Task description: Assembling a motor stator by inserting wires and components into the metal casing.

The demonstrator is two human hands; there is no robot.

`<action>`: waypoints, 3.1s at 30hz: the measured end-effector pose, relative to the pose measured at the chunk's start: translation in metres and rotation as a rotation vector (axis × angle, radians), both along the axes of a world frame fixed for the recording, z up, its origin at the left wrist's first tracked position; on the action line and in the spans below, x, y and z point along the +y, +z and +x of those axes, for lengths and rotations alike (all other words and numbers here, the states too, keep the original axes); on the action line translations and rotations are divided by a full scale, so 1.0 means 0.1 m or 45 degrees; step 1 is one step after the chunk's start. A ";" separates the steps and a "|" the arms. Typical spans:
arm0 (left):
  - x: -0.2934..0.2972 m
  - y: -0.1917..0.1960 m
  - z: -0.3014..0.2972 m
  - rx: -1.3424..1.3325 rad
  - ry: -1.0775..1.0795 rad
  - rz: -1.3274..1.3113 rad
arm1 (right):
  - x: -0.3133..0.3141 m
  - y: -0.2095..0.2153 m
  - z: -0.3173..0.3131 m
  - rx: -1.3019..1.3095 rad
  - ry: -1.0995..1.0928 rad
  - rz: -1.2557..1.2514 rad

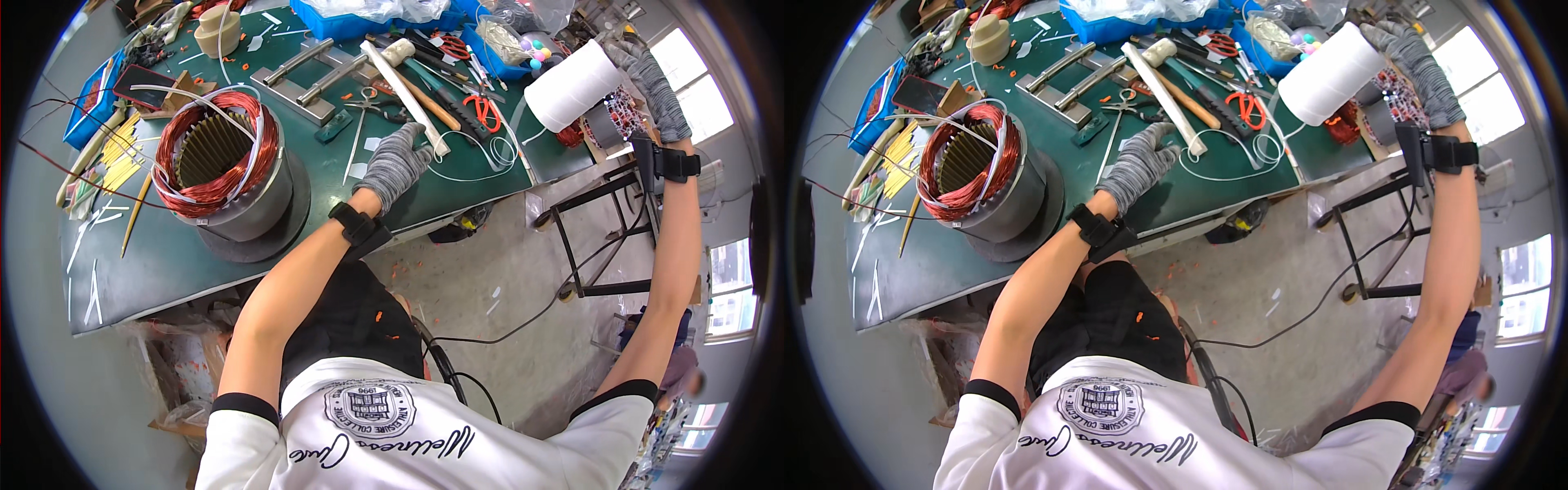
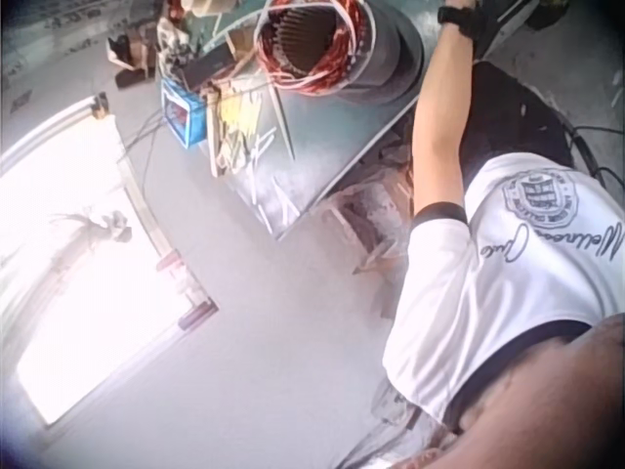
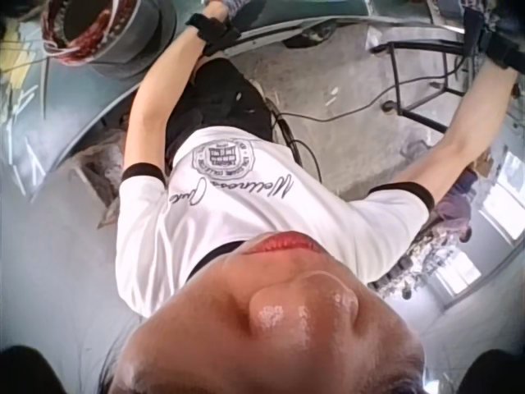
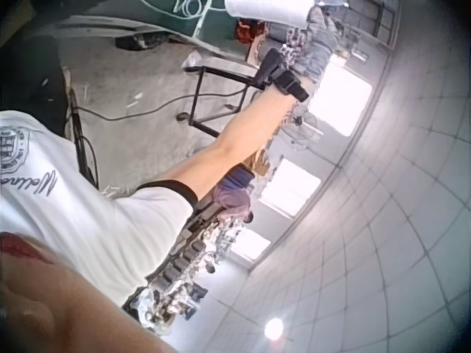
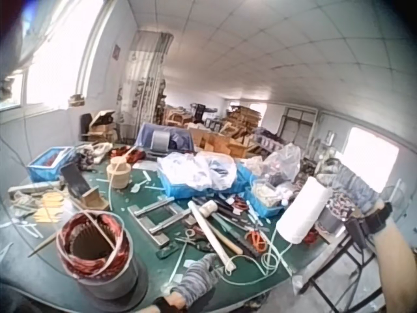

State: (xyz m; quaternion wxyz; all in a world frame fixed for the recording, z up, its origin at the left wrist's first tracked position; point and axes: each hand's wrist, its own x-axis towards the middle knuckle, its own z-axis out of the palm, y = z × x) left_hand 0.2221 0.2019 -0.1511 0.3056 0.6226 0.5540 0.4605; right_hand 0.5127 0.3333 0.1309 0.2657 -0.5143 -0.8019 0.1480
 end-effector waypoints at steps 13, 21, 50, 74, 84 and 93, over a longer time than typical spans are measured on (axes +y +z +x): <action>-0.17 -0.06 0.05 -0.043 -0.044 -0.143 | -0.24 -0.14 0.13 0.102 0.312 0.074; -0.49 -0.14 0.21 0.317 -0.002 -0.026 | -0.48 -0.12 -0.07 0.151 -0.086 -0.045; -0.60 -0.21 0.26 0.684 0.029 0.158 | 0.91 -1.33 0.80 -0.517 -0.333 0.150; -0.54 -0.26 0.30 0.687 -0.003 0.198 | 0.58 -2.77 -0.13 -0.875 -0.243 0.122; -0.67 -0.14 0.26 0.597 0.112 0.133 | -0.71 -2.55 -0.25 -0.074 -0.218 -0.274; -0.91 0.44 0.20 -0.547 -0.346 0.247 | -2.13 -1.72 -0.95 0.057 0.361 -0.547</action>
